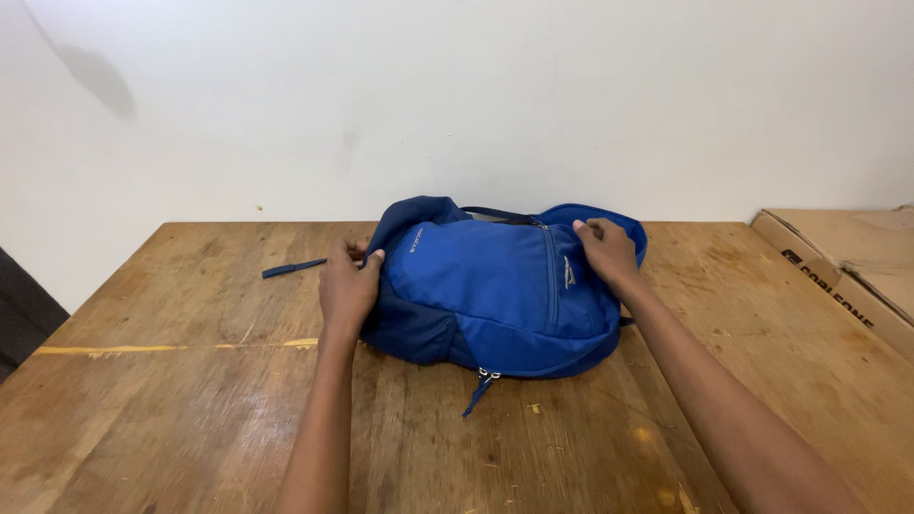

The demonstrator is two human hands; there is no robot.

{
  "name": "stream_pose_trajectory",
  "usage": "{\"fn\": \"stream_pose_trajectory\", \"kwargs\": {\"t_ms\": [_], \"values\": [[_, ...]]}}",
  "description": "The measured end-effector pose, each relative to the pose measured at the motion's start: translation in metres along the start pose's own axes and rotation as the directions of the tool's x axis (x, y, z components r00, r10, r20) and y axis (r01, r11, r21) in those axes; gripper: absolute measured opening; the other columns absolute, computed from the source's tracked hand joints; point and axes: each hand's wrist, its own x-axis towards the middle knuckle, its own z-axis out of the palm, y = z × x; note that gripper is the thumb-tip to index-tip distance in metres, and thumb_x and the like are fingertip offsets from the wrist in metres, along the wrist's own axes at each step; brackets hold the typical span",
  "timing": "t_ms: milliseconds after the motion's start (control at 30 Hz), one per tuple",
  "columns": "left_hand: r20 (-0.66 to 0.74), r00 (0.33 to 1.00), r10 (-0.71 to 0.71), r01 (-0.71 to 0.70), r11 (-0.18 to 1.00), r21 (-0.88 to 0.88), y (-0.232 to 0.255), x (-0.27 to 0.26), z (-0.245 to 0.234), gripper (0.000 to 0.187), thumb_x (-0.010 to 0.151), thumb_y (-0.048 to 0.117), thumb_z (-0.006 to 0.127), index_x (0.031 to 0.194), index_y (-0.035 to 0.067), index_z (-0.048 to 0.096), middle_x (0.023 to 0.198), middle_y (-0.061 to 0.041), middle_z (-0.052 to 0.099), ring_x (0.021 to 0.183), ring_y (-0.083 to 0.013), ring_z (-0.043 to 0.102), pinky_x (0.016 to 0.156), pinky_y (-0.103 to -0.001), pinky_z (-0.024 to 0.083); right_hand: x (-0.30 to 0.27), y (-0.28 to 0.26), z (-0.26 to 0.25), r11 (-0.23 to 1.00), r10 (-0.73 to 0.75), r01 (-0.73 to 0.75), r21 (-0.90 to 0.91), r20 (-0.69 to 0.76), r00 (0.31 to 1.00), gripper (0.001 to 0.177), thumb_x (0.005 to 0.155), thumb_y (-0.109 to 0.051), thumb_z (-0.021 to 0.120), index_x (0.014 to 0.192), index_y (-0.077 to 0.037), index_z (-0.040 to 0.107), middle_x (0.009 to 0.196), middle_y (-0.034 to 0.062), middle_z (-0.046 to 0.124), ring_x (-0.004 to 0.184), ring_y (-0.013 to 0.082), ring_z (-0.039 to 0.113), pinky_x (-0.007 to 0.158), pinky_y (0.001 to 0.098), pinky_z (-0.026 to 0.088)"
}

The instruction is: The person packs gloves and keys into a blue backpack, then unpacks a flashlight, water bottle, and tape roll, placing them on a nearby shelf. The person handles each item individually and organizes them into the bag or onto the shelf.

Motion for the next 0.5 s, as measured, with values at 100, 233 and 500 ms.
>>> {"fn": "stream_pose_trajectory", "kwargs": {"t_ms": [100,233,500], "values": [[-0.118,0.964,0.24,-0.237,0.971,0.04,0.023,-0.008,-0.012,0.027,0.086,0.019,0.076,0.108,0.006,0.069,0.108,-0.014,0.074,0.106,-0.0351,0.066,0.088,-0.049,0.048,-0.031,-0.03,-0.024,0.992,-0.119,0.119,0.03,0.018,0.993,0.054,0.096,-0.041,0.063,0.137,-0.005,0.063,0.126,0.0215,0.069,0.121,0.0321,0.065,0.102,0.0406,0.051],[-0.035,0.939,0.341,-0.341,0.94,0.004,0.06,-0.021,-0.018,0.016,0.086,0.021,0.077,0.099,0.013,0.077,0.112,-0.008,0.077,0.12,-0.027,0.064,0.104,-0.046,0.046,-0.077,-0.076,-0.05,0.965,-0.249,0.223,0.141,0.207,0.946,0.057,0.096,-0.039,0.059,0.147,-0.014,0.053,0.138,0.0153,0.065,0.131,0.028,0.062,0.11,0.0405,0.046],[0.213,0.757,0.618,-0.556,0.78,-0.289,0.108,-0.047,-0.01,0.033,0.11,0.018,0.058,0.141,0.01,0.064,0.146,-0.018,0.062,0.139,-0.0396,0.051,0.115,-0.047,0.039,-0.13,-0.116,-0.072,0.872,-0.416,0.489,-0.021,0.494,0.763,0.064,0.093,-0.035,0.068,0.153,-0.024,0.047,0.155,0.0101,0.049,0.143,0.0348,0.038,0.112,0.0492,0.033]]}}
